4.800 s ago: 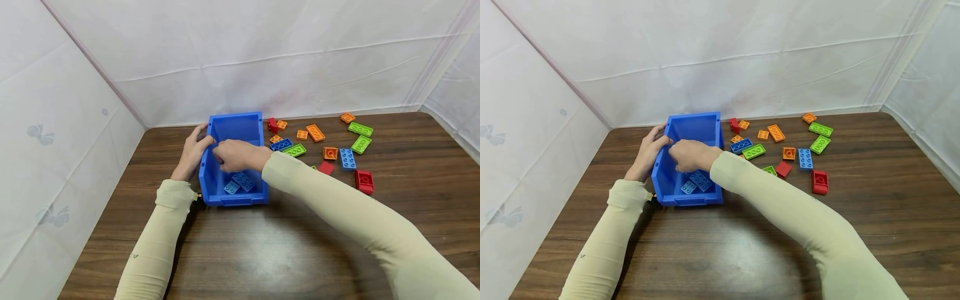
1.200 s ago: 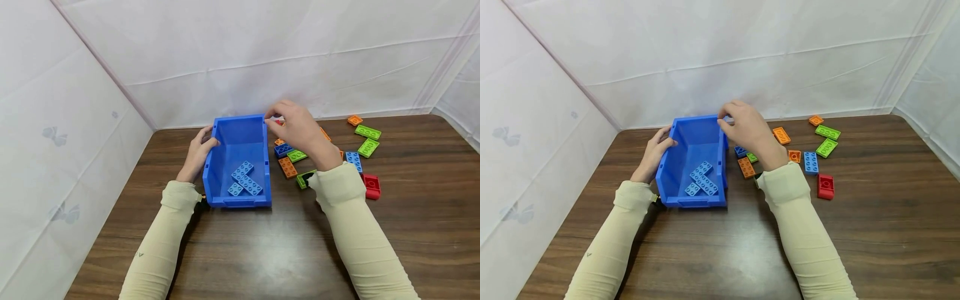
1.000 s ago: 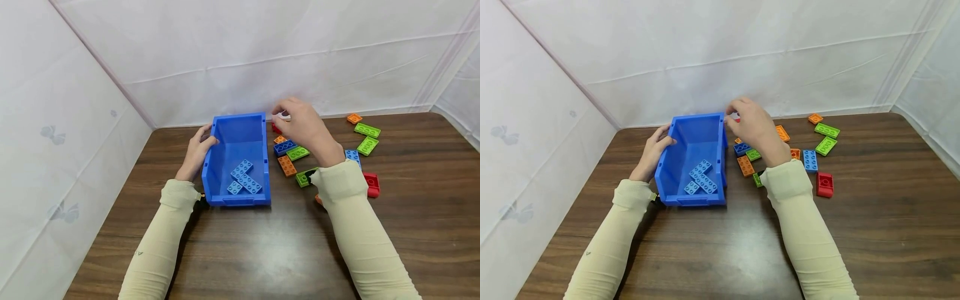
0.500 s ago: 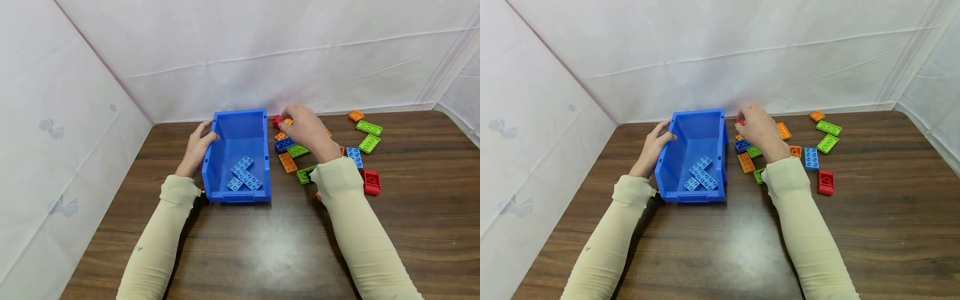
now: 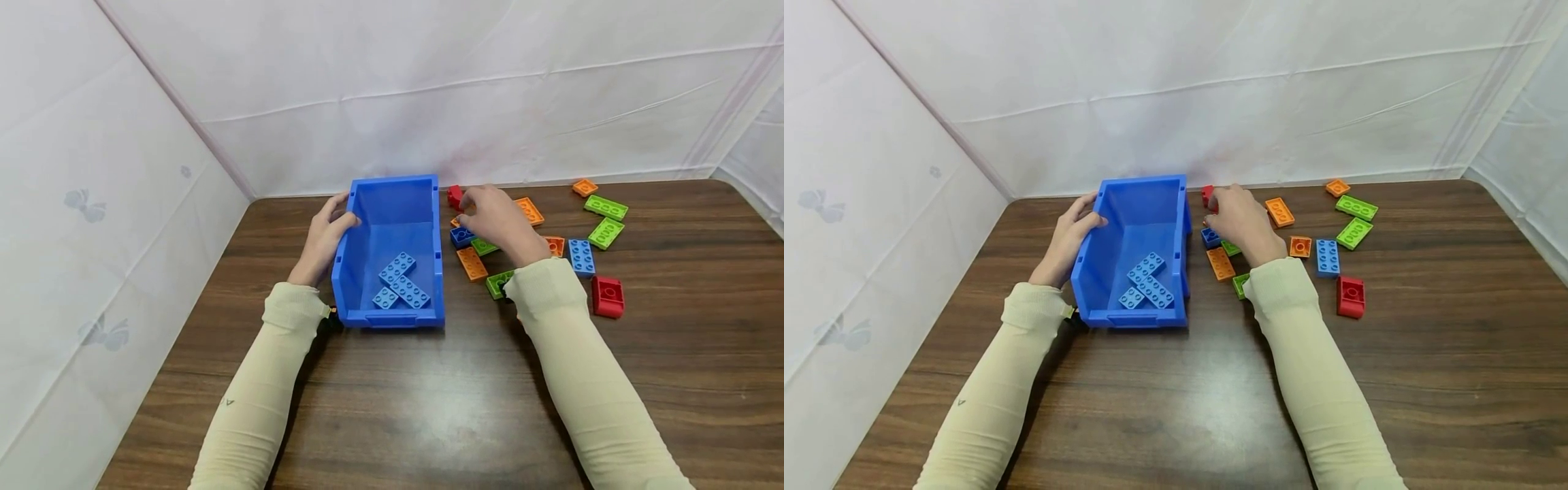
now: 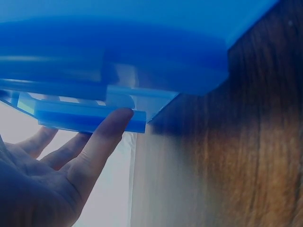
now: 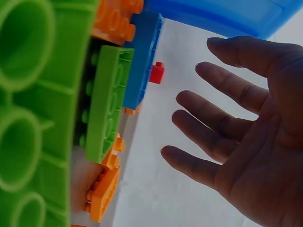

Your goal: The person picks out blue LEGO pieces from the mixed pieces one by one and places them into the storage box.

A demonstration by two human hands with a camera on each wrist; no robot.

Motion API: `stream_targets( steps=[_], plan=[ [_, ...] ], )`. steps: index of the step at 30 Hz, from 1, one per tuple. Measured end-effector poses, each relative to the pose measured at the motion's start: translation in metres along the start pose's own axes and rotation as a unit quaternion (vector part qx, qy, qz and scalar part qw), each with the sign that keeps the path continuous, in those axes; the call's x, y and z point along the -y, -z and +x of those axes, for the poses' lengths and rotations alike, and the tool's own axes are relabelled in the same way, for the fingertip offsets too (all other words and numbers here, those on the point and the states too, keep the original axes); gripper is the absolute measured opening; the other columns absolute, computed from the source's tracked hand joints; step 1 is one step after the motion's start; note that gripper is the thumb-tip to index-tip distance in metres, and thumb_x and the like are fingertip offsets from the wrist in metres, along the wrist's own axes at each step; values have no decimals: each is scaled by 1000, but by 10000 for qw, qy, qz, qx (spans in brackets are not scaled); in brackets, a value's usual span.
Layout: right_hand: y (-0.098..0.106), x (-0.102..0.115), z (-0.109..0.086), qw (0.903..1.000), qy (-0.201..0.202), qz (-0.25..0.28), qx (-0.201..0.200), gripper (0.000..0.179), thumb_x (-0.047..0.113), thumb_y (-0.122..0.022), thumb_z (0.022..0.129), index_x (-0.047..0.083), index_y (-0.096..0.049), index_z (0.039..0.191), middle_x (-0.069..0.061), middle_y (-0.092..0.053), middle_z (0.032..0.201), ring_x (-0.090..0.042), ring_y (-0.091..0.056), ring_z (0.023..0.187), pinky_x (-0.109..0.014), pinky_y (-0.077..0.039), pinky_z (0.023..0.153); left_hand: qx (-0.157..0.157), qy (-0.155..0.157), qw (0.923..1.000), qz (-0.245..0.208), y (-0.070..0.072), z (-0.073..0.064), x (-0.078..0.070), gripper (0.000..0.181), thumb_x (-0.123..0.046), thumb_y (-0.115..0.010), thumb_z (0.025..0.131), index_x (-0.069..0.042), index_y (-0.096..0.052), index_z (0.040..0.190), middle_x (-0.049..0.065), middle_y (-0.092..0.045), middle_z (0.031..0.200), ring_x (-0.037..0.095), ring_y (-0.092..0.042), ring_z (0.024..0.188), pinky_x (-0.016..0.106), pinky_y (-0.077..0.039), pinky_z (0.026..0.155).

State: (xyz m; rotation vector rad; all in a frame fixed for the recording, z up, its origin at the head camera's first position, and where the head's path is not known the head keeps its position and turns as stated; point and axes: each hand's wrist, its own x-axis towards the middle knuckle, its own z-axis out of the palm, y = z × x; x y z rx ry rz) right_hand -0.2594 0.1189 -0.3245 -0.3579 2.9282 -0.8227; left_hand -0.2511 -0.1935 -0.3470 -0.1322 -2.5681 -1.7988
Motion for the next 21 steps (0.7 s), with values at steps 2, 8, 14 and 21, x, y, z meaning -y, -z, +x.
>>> stream_targets(
  steps=[2,8,14,21],
  plan=[
    [-3,-1,1,10000,-31,-6,28,36,18,-65,104,-4,-65,132,-26,-55,146,-41,-52,128,-57,-45,109,10,-3,10000,-24,0,0,0,68,-26,-62,97,-20,-45,162,18,-55,152,42,-57,133,65,-48,104],
    [-9,-2,3,9998,-88,-106,106,37,19,-66,104,-3,-64,133,-27,-53,142,-41,-54,121,-56,-46,107,22,24,10000,-20,-1,1,0,67,-26,-62,97,-21,-45,162,17,-54,154,42,-56,134,66,-48,104],
    [-11,-3,4,9996,-179,-97,214,37,19,-66,104,-3,-64,134,-26,-55,139,-40,-54,118,-55,-48,105,17,17,10000,4,-1,0,-1,69,-26,-62,97,-20,-44,162,17,-53,154,42,-55,135,66,-48,104],
    [-14,-3,5,9989,-227,-174,361,36,20,-66,104,-3,-66,132,-26,-57,136,-40,-54,118,-56,-48,105,20,36,10000,-11,0,0,-1,69,-26,-62,96,-20,-45,162,18,-53,154,42,-55,135,65,-48,104]
  ],
)
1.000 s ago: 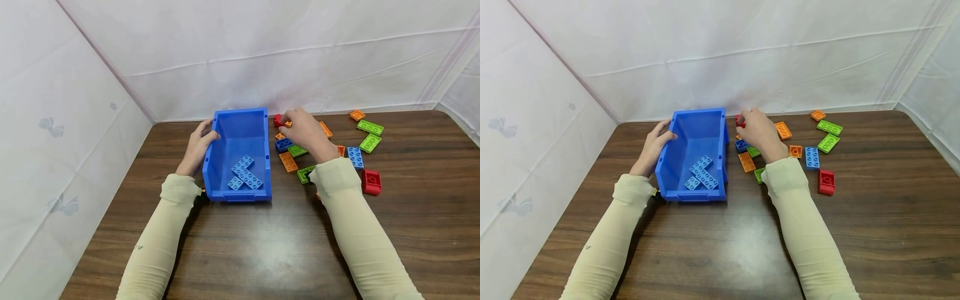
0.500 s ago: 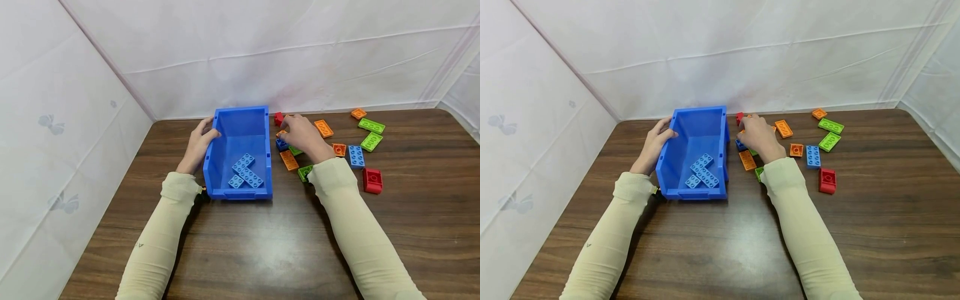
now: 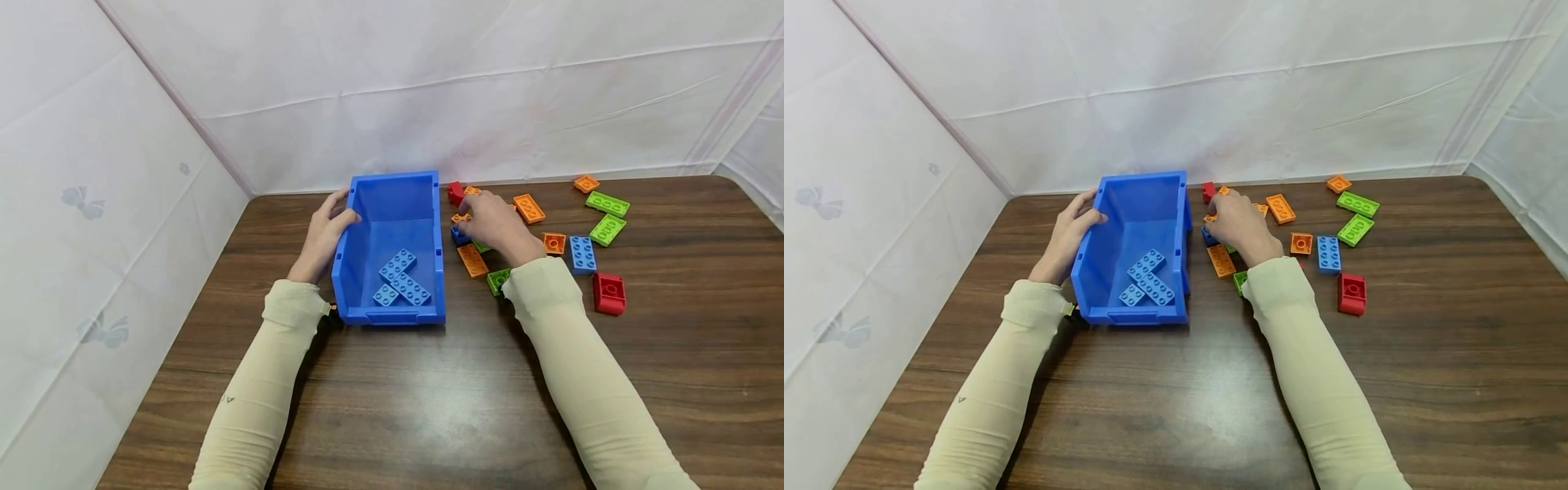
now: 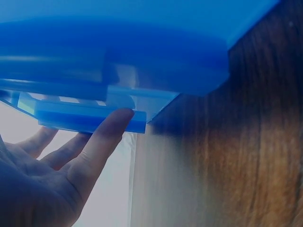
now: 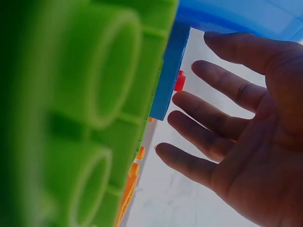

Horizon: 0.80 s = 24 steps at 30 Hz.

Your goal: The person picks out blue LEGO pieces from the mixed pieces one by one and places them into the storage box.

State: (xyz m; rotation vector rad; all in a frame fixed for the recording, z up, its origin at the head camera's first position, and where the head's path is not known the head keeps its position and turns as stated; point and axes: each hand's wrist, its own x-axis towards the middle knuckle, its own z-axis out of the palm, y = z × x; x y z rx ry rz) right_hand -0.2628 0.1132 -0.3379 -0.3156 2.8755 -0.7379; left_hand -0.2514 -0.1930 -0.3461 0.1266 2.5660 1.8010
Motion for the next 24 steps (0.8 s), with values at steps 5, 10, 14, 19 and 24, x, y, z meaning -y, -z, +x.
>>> stream_targets(
  steps=[5,10,14,19,24],
  plan=[
    [-2,-1,2,10000,-8,0,80,37,21,-68,103,-3,-66,131,-25,-61,131,-38,-57,112,-54,-50,101,7,-9,10000,9,0,0,0,69,-26,-62,96,-20,-44,163,18,-53,154,43,-55,135,65,-48,105],
    [-4,-3,3,9998,-7,3,204,39,22,-70,102,-3,-65,132,-23,-65,126,-36,-59,109,-52,-51,98,4,-16,10000,7,0,-1,0,69,-26,-62,96,-20,-44,162,17,-53,154,42,-55,135,65,-48,105],
    [-6,-3,2,9998,53,-17,187,40,23,-71,102,-3,-66,131,-22,-65,125,-36,-59,108,-52,-51,98,-3,-20,10000,26,0,-1,0,69,-26,-62,96,-20,-44,162,17,-53,155,42,-55,136,64,-48,105],
    [-7,-3,1,9998,67,28,195,40,25,-72,101,-3,-67,129,-21,-64,122,-36,-58,108,-50,-52,96,-9,-27,10000,61,0,-1,0,69,-26,-61,96,-20,-44,163,18,-53,155,43,-55,136,65,-47,105],
    [-7,-3,0,9997,86,69,222,39,23,-72,101,-4,-66,129,-21,-64,121,-35,-60,103,-47,-54,90,-6,-31,10000,75,0,-2,-1,70,-26,-61,96,-19,-43,163,19,-53,155,43,-54,136,65,-47,105]
  ],
)
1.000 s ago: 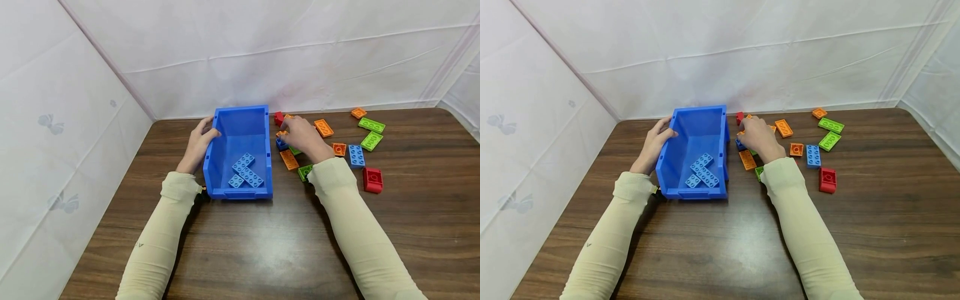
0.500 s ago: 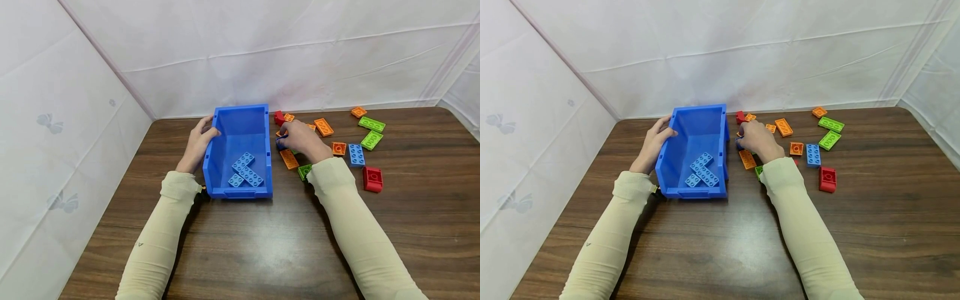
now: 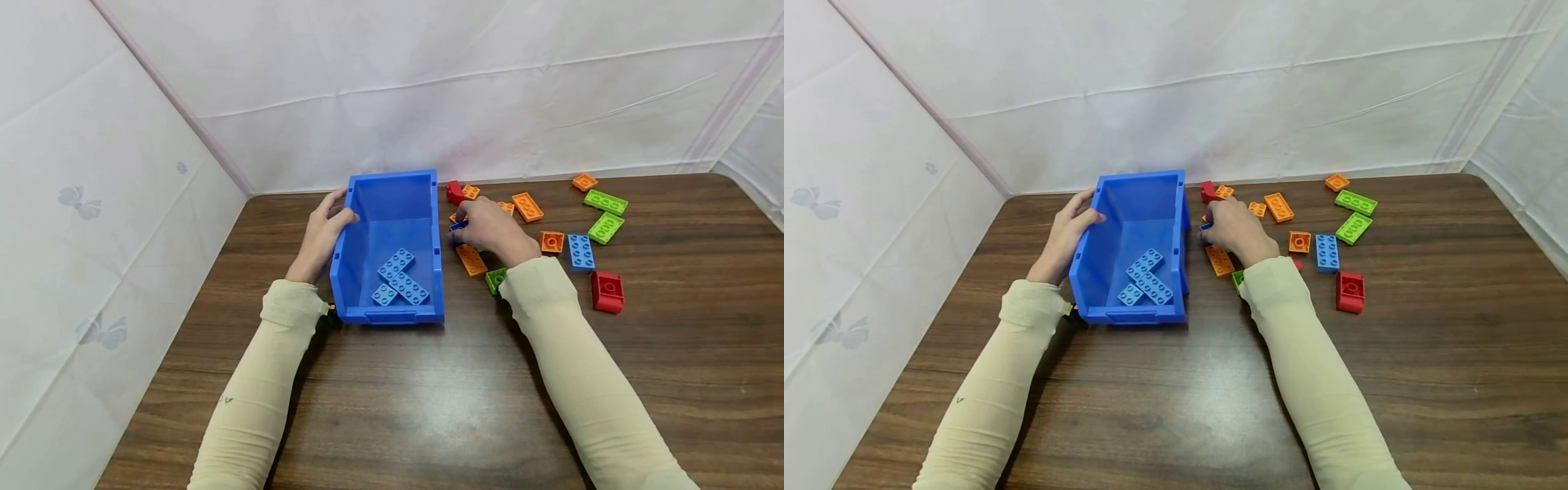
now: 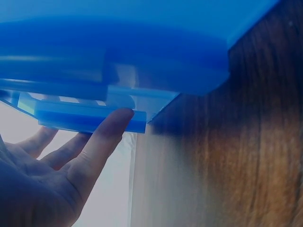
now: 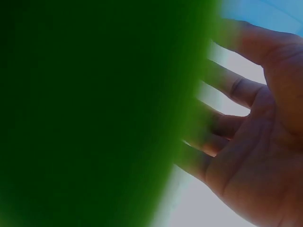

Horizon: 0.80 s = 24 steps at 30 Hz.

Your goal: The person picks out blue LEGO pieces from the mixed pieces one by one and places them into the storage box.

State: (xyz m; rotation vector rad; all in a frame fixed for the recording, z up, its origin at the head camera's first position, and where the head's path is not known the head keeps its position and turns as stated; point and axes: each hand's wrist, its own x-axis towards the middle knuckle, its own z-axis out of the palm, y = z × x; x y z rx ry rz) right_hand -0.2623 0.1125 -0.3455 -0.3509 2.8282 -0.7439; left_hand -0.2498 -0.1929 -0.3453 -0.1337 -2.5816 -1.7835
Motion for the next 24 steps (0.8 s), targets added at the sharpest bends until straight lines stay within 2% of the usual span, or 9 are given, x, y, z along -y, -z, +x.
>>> stream_targets(
  steps=[5,12,24],
  plan=[
    [0,0,0,10000,-29,57,48,38,21,-72,101,-3,-65,130,-21,-62,121,-34,-60,101,-45,-55,88,7,-13,10000,-47,0,0,0,70,-25,-61,96,-19,-44,163,18,-53,155,43,-55,136,65,-47,105],
    [0,0,1,9999,-80,5,116,39,20,-71,101,-4,-64,131,-22,-56,125,-36,-57,106,-47,-53,92,10,-17,10000,-47,0,1,2,69,-25,-61,96,-19,-43,163,18,-53,154,43,-55,135,65,-48,105],
    [1,0,2,9999,-128,-25,104,37,19,-70,102,-5,-64,130,-21,-60,122,-35,-58,104,-47,-53,91,6,-39,10000,-34,1,2,2,70,-25,-61,96,-19,-43,163,18,-52,156,43,-54,137,65,-46,106]
  ],
)
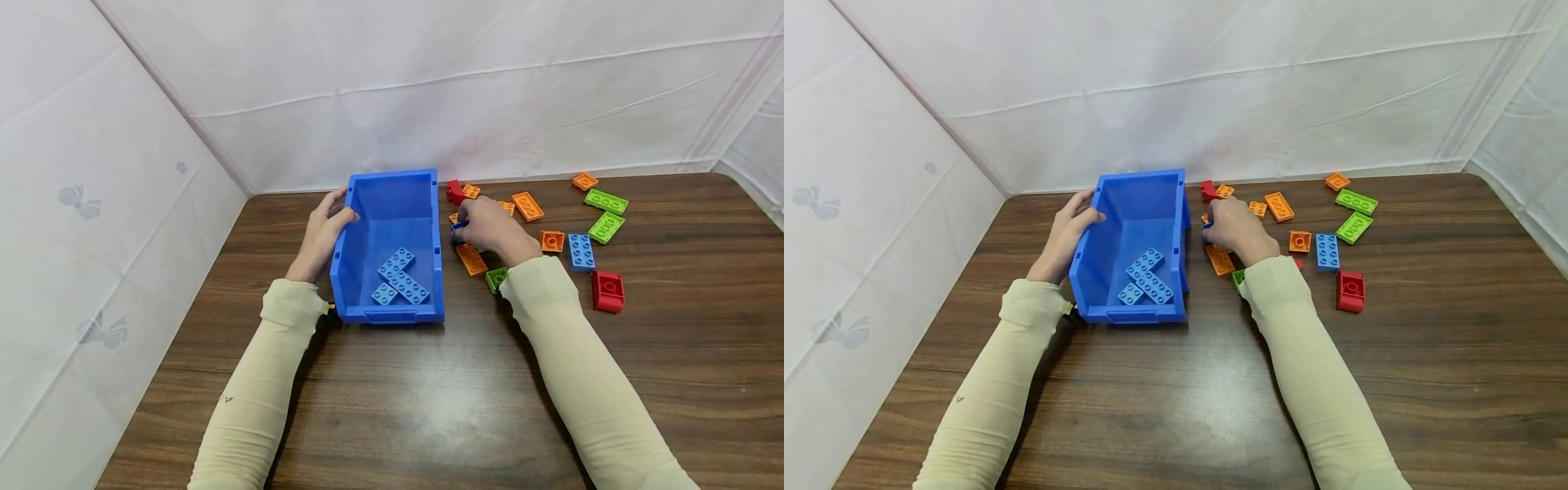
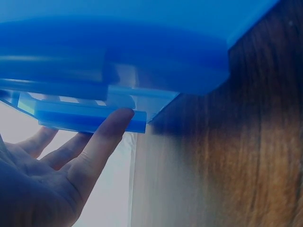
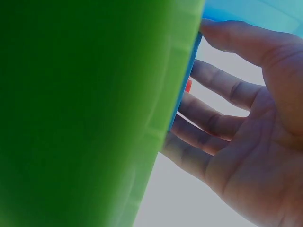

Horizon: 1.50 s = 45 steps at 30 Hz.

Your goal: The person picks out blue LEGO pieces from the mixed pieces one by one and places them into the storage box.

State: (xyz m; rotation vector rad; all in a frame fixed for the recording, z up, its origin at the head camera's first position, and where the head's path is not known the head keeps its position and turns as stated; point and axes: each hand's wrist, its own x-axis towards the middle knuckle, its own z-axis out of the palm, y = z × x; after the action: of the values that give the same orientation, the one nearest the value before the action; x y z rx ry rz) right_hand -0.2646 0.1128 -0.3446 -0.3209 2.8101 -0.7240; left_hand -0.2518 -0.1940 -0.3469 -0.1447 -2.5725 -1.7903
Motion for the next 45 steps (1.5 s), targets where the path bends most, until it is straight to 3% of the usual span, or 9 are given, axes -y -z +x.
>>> stream_targets(
  steps=[16,24,35,45],
  plan=[
    [8,3,-3,10000,-63,44,-64,39,23,-70,102,-4,-64,130,-22,-62,122,-36,-58,108,-51,-52,97,-17,34,10000,12,-2,0,-2,70,-25,-61,96,-19,-44,163,19,-53,155,43,-55,136,66,-47,105],
    [18,8,-12,9987,206,120,-446,41,24,-71,101,-4,-64,130,-25,-56,137,-39,-53,119,-55,-46,107,-14,37,10000,18,-3,0,-2,70,-25,-61,96,-19,-43,163,18,-53,155,43,-55,135,65,-48,105],
    [36,20,-28,9937,449,410,-942,40,25,-70,102,-3,-64,130,-23,-56,131,-41,-54,115,-54,-50,100,-25,-6,10000,-80,-5,1,-3,70,-24,-61,94,-19,-45,162,18,-55,152,40,-57,133,62,-49,105],
    [50,29,-41,9864,800,442,-1364,40,27,-70,103,-1,-65,131,-21,-59,137,-39,-52,125,-55,-45,107,-92,-11,10000,-19,-5,2,-2,70,-24,-61,94,-19,-46,162,17,-55,152,40,-55,136,63,-46,107]
  ],
)
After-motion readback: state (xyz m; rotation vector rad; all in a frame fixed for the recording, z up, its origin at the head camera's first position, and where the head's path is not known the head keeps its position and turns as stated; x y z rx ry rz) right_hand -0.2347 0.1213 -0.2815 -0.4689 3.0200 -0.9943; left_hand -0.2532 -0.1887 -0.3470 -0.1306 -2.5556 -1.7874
